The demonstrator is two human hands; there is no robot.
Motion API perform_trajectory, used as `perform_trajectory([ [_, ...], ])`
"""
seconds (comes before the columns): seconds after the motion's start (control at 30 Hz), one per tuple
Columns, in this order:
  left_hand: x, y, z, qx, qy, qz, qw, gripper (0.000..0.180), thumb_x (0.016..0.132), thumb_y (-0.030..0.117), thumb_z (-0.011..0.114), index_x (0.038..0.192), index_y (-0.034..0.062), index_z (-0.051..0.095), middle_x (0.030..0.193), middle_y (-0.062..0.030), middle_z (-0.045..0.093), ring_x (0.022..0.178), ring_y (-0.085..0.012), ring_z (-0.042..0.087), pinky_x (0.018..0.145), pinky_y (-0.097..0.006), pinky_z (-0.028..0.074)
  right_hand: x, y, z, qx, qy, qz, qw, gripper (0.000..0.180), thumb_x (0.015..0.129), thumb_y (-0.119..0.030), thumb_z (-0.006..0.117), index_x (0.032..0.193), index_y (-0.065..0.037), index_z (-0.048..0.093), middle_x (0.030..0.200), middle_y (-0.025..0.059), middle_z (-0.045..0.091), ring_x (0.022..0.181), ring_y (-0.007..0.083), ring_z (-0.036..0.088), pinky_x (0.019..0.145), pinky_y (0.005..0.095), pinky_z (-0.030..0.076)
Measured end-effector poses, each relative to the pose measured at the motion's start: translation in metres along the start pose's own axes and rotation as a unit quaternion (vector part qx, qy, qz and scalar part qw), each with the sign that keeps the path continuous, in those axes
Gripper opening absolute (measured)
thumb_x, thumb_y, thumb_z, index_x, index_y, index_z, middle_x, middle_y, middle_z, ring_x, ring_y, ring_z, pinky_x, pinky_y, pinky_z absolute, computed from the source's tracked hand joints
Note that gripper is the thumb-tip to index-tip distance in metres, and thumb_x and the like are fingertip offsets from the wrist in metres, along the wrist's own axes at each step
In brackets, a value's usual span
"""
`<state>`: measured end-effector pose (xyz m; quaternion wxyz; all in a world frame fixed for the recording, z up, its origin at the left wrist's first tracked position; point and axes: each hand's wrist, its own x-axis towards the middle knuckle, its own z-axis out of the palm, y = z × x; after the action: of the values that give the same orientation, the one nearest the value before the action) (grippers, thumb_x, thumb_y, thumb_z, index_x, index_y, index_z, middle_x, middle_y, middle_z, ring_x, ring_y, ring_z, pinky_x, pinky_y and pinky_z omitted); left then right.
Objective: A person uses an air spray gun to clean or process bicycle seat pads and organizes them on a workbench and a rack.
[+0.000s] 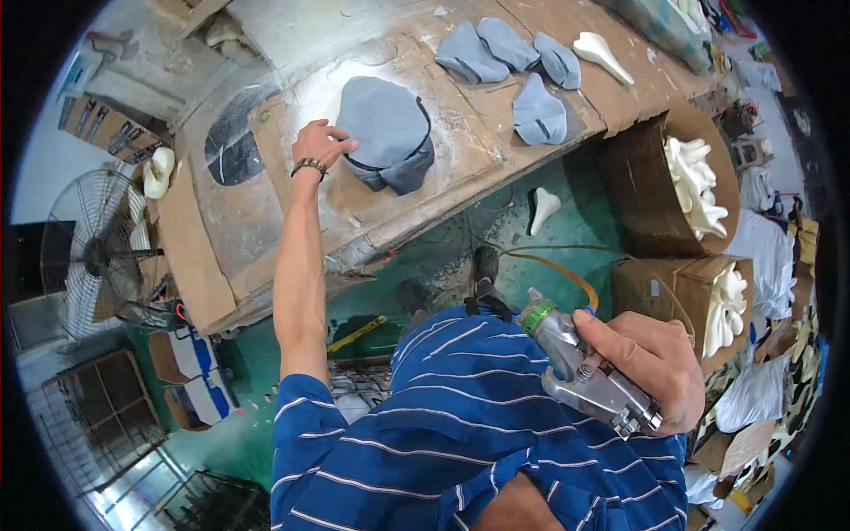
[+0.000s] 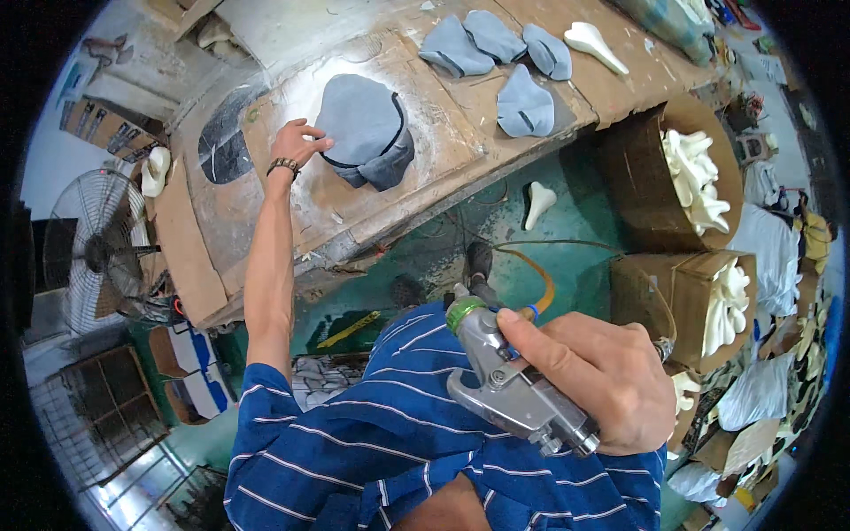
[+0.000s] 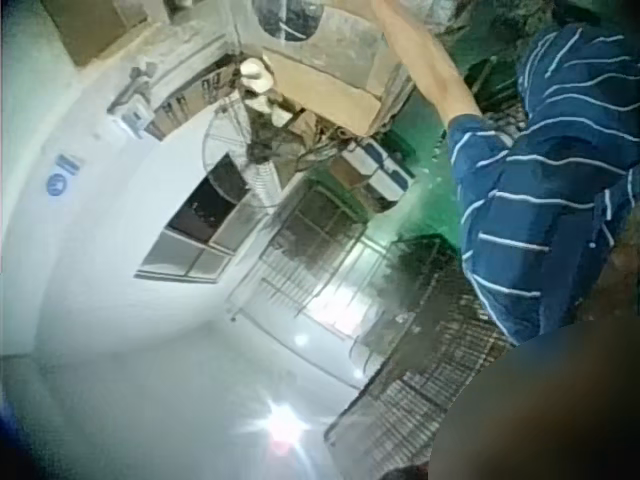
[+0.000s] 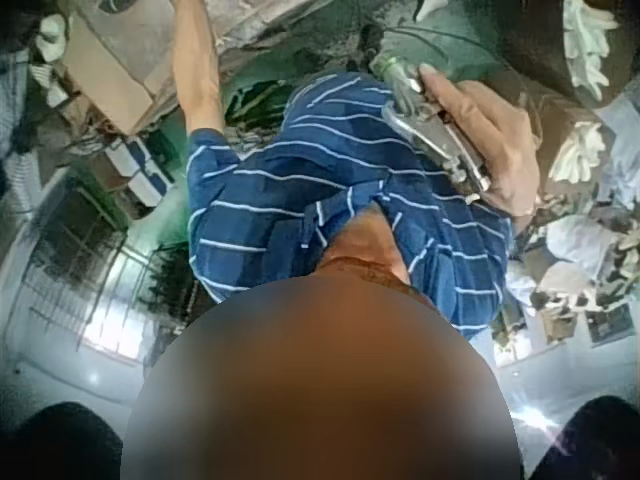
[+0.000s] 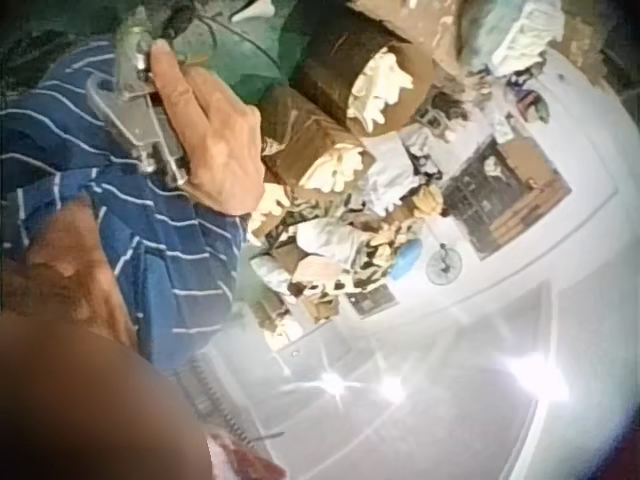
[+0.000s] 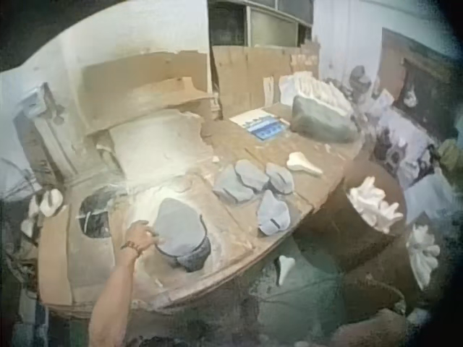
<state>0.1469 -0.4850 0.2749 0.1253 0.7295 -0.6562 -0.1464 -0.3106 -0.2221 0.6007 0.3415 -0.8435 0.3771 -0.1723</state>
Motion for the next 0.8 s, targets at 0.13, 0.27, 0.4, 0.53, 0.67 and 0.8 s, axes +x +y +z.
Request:
perform_trajectory([
  [0.13,0.001,-0.007,0.011,-0.034,0.004,-0.020,0.999,0.046,0.065,0.046,0.090,0.102,0.0191,0.084,0.143,-0.0170,0.062,0.131,-0.0323,0.059,0.110,-0.042,0.046,-0.010,0.034,-0.018,-0.008,0.049,0.053,0.997,0.069,0.073,-0.009,0.080,0.137,0.010,0.060,0.086,0.0176,0.071,0.069,0.0313,0.069,0.060,0.0413,0.054],
  [0.27,-0.013,-0.007,0.022,-0.082,0.057,-0.024,0.995,0.046,0.067,0.045,0.090,0.102,0.0158,0.084,0.144,-0.0241,0.059,0.133,-0.0383,0.056,0.113,-0.044,0.043,-0.019,0.066,-0.029,0.041,0.070,0.047,0.996,0.067,0.073,-0.007,0.079,0.136,0.011,0.061,0.085,0.0181,0.071,0.070,0.0329,0.070,0.062,0.0411,0.054],
  [0.4,-0.026,0.000,0.030,-0.081,0.095,-0.038,0.991,0.047,0.071,0.048,0.089,0.107,0.0178,0.084,0.141,-0.0214,0.061,0.133,-0.0357,0.056,0.113,-0.046,0.042,-0.024,0.091,-0.044,0.047,0.083,0.084,0.992,0.066,0.074,-0.006,0.079,0.136,0.007,0.062,0.086,0.0181,0.071,0.072,0.0335,0.069,0.064,0.0410,0.054],
  [0.53,-0.037,0.005,0.035,-0.084,0.132,-0.054,0.986,0.046,0.071,0.049,0.089,0.107,0.0198,0.084,0.142,-0.0210,0.060,0.132,-0.0362,0.056,0.113,-0.046,0.042,-0.012,0.111,-0.058,0.063,0.109,0.069,0.990,0.069,0.071,-0.012,0.075,0.135,0.007,0.062,0.087,0.0206,0.069,0.076,0.0375,0.067,0.070,0.0394,0.052],
  [0.67,-0.036,0.007,0.037,-0.081,0.132,-0.065,0.986,0.042,0.076,0.045,0.087,0.109,0.0204,0.083,0.144,-0.0187,0.060,0.133,-0.0356,0.056,0.114,-0.044,0.042,0.015,0.123,-0.061,0.068,0.130,0.040,0.988,0.076,0.065,-0.019,0.065,0.136,0.008,0.061,0.086,0.0205,0.067,0.076,0.0388,0.066,0.071,0.0391,0.051],
  [0.8,-0.043,0.009,0.041,-0.486,0.093,-0.179,0.850,0.045,0.095,0.035,0.073,0.135,0.0151,0.070,0.158,-0.0114,0.049,0.146,-0.0247,0.042,0.118,-0.046,0.028,0.042,0.120,-0.062,0.082,0.102,0.033,0.991,0.078,0.063,-0.019,0.064,0.136,0.008,0.061,0.087,0.0201,0.066,0.076,0.0381,0.066,0.071,0.0371,0.050],
])
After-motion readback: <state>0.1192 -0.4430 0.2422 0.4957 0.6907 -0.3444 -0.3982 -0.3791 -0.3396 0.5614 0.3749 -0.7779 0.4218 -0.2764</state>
